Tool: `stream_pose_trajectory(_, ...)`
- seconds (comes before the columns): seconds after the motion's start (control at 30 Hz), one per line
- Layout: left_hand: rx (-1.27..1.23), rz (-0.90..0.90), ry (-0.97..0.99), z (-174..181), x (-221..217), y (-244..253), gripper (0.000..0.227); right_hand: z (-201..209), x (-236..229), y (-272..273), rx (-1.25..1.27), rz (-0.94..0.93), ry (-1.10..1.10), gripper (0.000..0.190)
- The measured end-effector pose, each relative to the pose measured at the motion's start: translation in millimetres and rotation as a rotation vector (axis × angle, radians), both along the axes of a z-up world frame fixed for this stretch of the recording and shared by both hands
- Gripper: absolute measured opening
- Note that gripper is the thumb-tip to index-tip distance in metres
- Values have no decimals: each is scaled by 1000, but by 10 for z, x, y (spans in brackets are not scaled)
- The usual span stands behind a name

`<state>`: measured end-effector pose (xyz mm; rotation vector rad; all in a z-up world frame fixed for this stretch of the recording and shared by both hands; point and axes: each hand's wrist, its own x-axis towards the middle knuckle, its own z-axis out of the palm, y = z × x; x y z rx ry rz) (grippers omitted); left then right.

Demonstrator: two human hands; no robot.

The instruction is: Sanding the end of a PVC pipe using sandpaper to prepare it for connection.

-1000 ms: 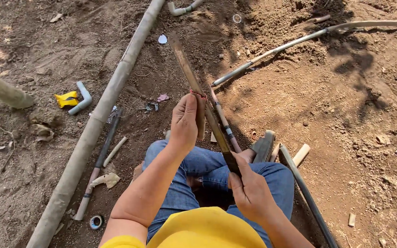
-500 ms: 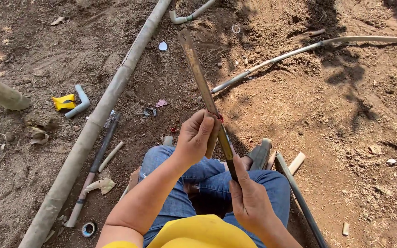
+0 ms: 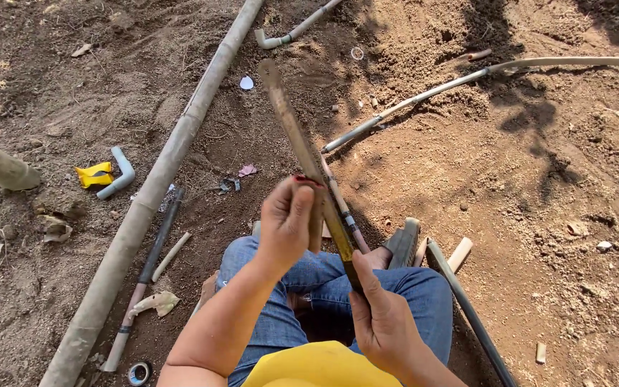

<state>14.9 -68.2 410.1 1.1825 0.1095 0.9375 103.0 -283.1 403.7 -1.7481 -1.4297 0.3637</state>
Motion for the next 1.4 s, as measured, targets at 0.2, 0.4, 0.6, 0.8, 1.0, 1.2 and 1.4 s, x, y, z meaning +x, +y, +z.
stream_pose_trajectory(0.2,63,84,41,79,-6,66,22,-52,-31,12,36,-33,-2,69)
stream_pose_trajectory(0.4,158,43,-54,143,22,36,26,16,-59,23,91,-20,-44,72)
stream_pose_trajectory(0.6,100,134,-49,211,13,218,25,-95,-62,36,78,-32,-71,71)
stream_pose_trajectory(0.8,26,7,-79,126,27,41,28,27,-55,109,91,-43,-130,71)
stream_pose_trajectory(1.0,32,277,42,78,-17,344,24,-137,-140,64,84,-10,-61,70)
stream_pose_trajectory(1.2,10,22,-71,86,-15,1,30,66,-120,150,65,-13,-31,70)
stream_pose_trajectory(1.4,17,311,-9,-40,-15,292,27,-37,-203,40,24,34,14,69)
